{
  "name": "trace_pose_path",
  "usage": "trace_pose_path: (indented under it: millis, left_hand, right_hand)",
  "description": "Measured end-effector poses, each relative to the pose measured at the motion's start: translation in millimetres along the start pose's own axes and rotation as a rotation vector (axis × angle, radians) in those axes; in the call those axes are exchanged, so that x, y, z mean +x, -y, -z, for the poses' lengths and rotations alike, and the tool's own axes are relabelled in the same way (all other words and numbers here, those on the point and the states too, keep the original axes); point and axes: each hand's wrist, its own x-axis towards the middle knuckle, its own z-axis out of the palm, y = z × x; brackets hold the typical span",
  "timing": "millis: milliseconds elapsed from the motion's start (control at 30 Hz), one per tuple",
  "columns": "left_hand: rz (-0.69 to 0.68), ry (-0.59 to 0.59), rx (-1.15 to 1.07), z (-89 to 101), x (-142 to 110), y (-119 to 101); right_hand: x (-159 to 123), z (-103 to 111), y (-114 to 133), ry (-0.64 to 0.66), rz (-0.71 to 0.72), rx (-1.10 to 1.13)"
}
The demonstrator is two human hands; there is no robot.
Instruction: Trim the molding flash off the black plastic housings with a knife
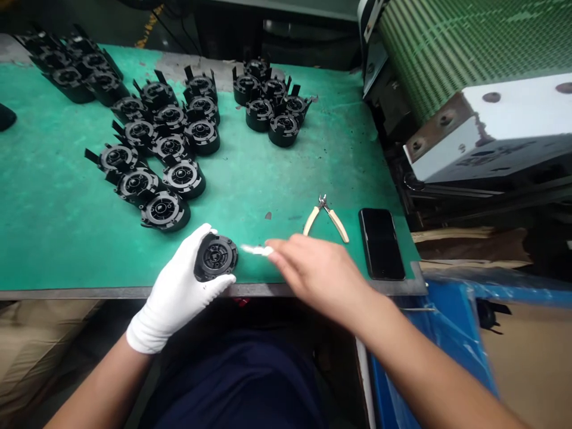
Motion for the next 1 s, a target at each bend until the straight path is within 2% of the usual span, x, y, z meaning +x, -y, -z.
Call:
trace_pose_path:
  millis: [67, 133, 267, 367, 567, 600, 667, 733, 800, 900, 1000]
  left_hand:
    - [0.003, -0.014, -0.008, -0.1, 0, 1]
    - [0.0, -0.017, -0.015, 0.0, -1, 1]
    - [0.005, 0.0, -0.028, -1.1, -3, -1]
    - [0.014, 0.018, -0.042, 2.3, -1, -1]
    - [-0.116, 0.297, -0.132, 40.0, 8, 12]
    - [-0.116, 0.291, -0.147, 45.8, 8, 16]
    - [-0.086, 0.187, -0.171, 52.0, 2, 21]
    - [-0.019, 0.021, -0.197, 50.4, -6, 23]
    - [0.063, -0.077, -0.234, 43.0, -15, 20]
    - [0.119, -0.052, -0.254, 28.9, -21, 13]
    - [0.123, -0.039, -0.176, 17.4, -19, 10]
  right_hand:
    - [-3, -2, 16, 0.063, 0.069, 0.009]
    - [-2, -6, 19, 0.064, 0.057, -0.088]
    - [7, -11, -13, -0.078, -0.103, -0.307]
    - [12, -11, -30, -0.105, -0.108, -0.159]
    - [7, -13, -18, -0.048, -0.071, 0.108]
    - [5, -14, -18, -0.047, -0.074, 0.129]
    - [3, -15, -21, -0.054, -0.075, 0.159]
    - [2, -16, -24, -0.057, -0.069, 0.178]
    - [3, -15, -22, -0.047, -0.064, 0.197]
    - [7, -13, -5, -0.009, -0.028, 0.248]
    - [16, -12, 20, 0.063, 0.047, 0.274]
